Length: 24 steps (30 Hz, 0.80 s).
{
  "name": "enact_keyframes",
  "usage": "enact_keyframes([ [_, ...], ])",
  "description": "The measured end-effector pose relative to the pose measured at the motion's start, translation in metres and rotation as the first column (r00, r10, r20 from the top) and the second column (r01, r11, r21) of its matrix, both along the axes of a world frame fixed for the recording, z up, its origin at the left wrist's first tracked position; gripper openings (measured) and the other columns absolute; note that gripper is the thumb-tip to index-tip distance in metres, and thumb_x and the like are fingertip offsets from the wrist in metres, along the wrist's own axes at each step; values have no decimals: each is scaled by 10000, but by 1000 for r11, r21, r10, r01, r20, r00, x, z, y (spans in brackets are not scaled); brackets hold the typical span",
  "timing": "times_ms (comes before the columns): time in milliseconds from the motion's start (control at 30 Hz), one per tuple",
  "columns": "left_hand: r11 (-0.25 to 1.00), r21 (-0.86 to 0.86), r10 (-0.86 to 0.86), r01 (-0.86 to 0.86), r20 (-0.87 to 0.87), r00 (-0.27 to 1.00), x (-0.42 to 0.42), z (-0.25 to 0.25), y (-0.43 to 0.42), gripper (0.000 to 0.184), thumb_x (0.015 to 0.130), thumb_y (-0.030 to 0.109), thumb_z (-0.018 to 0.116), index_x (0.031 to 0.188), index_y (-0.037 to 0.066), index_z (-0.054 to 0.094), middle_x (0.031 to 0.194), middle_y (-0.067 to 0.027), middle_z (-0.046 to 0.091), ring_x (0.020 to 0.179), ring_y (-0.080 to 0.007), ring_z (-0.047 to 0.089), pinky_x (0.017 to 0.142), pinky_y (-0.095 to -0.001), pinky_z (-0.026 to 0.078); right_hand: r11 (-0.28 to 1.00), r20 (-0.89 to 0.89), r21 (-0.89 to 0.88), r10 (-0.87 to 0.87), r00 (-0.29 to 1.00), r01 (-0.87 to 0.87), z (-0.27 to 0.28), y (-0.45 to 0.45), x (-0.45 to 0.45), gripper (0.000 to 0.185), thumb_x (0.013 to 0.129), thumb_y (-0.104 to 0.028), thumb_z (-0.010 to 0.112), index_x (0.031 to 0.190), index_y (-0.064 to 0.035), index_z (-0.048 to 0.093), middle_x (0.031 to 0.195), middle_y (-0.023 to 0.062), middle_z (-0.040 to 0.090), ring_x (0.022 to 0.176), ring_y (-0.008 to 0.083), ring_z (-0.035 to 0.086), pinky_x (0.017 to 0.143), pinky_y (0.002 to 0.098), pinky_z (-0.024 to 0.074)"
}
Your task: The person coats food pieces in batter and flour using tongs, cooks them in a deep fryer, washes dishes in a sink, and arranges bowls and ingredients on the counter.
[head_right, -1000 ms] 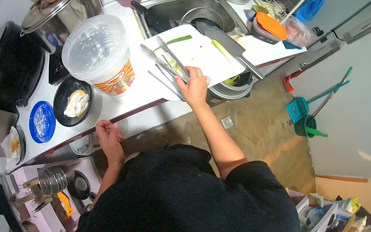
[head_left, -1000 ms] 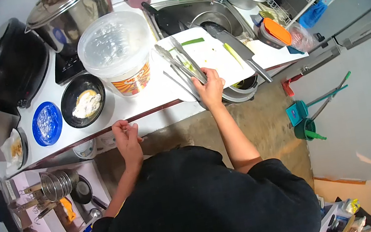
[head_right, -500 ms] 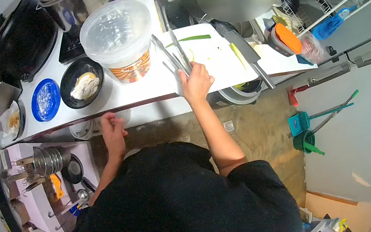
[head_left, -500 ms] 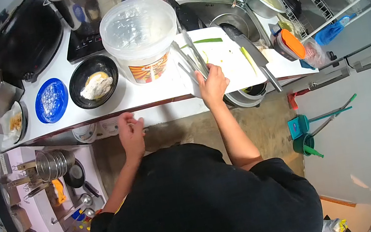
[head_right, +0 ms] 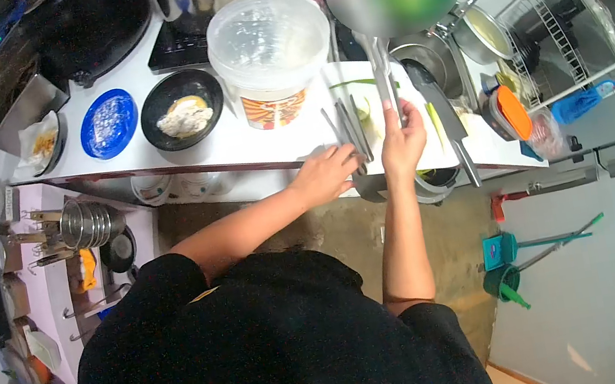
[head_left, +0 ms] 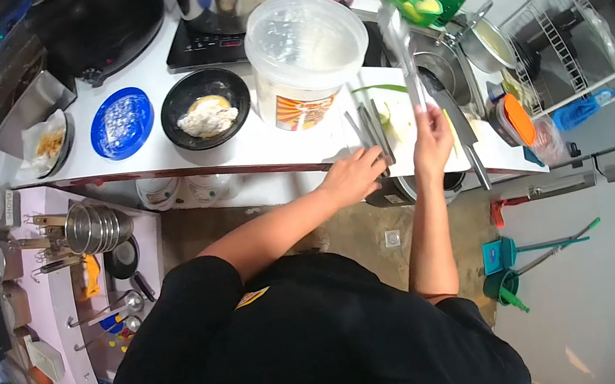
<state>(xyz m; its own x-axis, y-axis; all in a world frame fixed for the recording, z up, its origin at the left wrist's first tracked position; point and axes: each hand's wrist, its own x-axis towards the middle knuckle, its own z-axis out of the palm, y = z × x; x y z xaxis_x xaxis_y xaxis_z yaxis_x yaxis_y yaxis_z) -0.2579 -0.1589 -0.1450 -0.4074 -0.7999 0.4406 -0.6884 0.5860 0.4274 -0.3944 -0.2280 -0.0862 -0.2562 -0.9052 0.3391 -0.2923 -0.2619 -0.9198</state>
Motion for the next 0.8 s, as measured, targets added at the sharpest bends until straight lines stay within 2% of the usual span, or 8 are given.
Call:
enact_keyframes([
  [67,996,81,27,-29,22,999,3,-6,5,480,700,219,694,1131,108,515,1065,-78,491,944,-248,528,693,-357,528,967,-106,-249,23,994,-49,39,-2,25,325,821,-218,663,982,55,590,903,116,610,831,161,546,750,281,432],
  [133,991,125,47,-54,62,997,-1,-9,6,567,708,216,684,1226,129,470,1181,-85,488,965,-249,533,707,-361,524,947,-337,-292,26,941,-130,73,-6,53,343,801,-245,679,1000,23,599,946,161,609,852,244,583,759,317,452],
  [200,988,-156,16,-16,-7,1000,-13,-54,-9,574,725,238,668,1249,132,459,1310,-83,433,992,-252,529,700,-346,515,932,-415,-307,52,909,-193,93,-5,87,378,784,-276,692,1003,18,603,931,169,607,845,276,591,744,352,463],
  [300,995,-68,87,-78,132,987,-11,-46,-10,456,760,265,602,1182,130,495,1246,-51,464,972,-224,516,658,-322,503,910,-561,-340,5,828,-236,94,-12,107,402,756,-317,703,991,-4,613,928,161,613,819,306,604,718,381,469],
  [400,974,-210,110,-82,128,986,-8,-43,-9,440,759,265,599,1161,119,493,1232,-44,470,936,-210,519,631,-308,496,897,-646,-373,-67,761,-238,94,-15,110,395,742,-333,703,970,-22,620,938,152,617,806,315,606,697,389,469],
  [533,994,-82,78,-75,44,996,15,-28,7,420,782,251,597,1169,125,492,1168,-67,482,932,-228,547,621,-337,510,878,-619,-404,-55,783,-258,100,-10,114,374,753,-322,697,961,-24,613,906,148,614,779,314,600,684,402,462],
  [633,965,262,39,0,-145,989,51,-5,48,441,758,249,632,1154,105,503,1161,-97,491,970,-307,570,709,-418,522,774,-597,-533,-59,800,-341,116,20,144,397,730,-282,716,991,-16,580,919,145,594,800,315,582,676,397,454],
  [800,845,512,208,-157,-43,977,96,-66,121,455,791,272,590,1201,117,469,1198,-102,481,981,-303,565,756,-423,501,610,-540,-382,462,703,-694,72,89,272,372,710,-160,716,994,6,542,893,149,541,837,320,521,748,406,429],
])
